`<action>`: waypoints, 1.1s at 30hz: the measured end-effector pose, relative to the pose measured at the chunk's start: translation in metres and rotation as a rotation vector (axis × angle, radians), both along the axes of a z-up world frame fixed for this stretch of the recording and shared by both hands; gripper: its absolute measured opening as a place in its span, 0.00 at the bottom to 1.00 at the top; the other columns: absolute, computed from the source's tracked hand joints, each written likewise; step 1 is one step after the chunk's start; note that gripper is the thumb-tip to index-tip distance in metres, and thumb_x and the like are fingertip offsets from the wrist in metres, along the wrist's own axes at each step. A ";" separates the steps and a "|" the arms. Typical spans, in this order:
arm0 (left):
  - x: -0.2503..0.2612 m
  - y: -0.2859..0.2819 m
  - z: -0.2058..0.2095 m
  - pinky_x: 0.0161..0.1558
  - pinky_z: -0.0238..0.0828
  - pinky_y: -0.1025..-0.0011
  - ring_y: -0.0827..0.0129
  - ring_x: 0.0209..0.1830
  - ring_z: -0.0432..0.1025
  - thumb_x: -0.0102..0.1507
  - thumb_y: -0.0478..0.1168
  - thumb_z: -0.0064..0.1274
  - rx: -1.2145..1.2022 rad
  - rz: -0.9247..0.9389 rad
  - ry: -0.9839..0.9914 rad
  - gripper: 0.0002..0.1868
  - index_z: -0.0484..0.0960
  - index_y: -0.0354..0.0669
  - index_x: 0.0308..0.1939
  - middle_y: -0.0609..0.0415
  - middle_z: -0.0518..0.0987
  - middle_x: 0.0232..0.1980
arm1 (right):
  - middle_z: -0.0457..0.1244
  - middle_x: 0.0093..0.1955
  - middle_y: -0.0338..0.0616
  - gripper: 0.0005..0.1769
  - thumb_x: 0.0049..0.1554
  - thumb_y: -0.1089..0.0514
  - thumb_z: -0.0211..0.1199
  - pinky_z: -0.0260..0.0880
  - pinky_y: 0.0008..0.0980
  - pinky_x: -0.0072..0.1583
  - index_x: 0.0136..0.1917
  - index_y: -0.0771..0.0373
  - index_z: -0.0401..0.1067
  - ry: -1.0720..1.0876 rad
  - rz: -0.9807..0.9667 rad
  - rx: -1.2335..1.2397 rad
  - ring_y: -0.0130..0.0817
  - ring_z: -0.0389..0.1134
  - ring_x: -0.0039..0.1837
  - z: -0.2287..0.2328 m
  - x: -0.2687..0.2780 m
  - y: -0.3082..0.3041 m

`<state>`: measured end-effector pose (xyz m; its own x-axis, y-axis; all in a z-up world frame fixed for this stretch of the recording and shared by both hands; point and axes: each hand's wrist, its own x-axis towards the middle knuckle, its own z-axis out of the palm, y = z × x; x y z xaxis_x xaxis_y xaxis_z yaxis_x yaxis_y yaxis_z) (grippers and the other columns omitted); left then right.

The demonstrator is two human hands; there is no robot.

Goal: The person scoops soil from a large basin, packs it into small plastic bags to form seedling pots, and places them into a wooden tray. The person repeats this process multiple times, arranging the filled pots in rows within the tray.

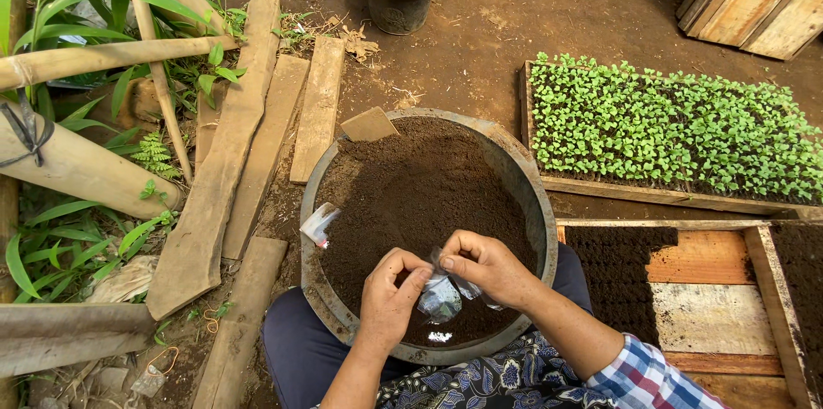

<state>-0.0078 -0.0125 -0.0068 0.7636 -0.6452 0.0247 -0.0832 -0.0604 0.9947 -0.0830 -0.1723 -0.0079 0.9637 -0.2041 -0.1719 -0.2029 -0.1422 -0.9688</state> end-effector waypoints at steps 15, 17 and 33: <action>0.018 0.015 0.025 0.53 0.58 0.65 0.65 0.54 0.64 0.60 0.57 0.30 -0.097 -0.047 -0.156 0.24 0.78 0.49 0.33 0.52 0.70 0.52 | 0.64 0.32 0.32 0.05 0.49 0.55 0.59 0.61 0.21 0.39 0.35 0.56 0.68 -0.235 0.103 -0.373 0.21 0.64 0.35 0.025 0.022 0.002; 0.019 0.018 0.023 0.34 0.66 0.75 0.71 0.37 0.70 0.60 0.51 0.30 -0.082 0.055 0.005 0.21 0.78 0.46 0.35 0.55 0.71 0.51 | 0.63 0.34 0.34 0.06 0.50 0.54 0.58 0.61 0.23 0.40 0.36 0.57 0.68 -0.332 0.152 -0.478 0.26 0.64 0.36 0.027 0.026 0.001; 0.029 0.011 -0.013 0.32 0.67 0.80 0.78 0.27 0.69 0.53 0.36 0.52 0.104 0.404 0.252 0.04 0.80 0.42 0.30 0.59 0.78 0.29 | 0.62 0.54 0.42 0.16 0.53 0.50 0.50 0.56 0.39 0.58 0.53 0.54 0.67 0.096 -0.139 -0.895 0.40 0.59 0.57 -0.117 0.041 -0.089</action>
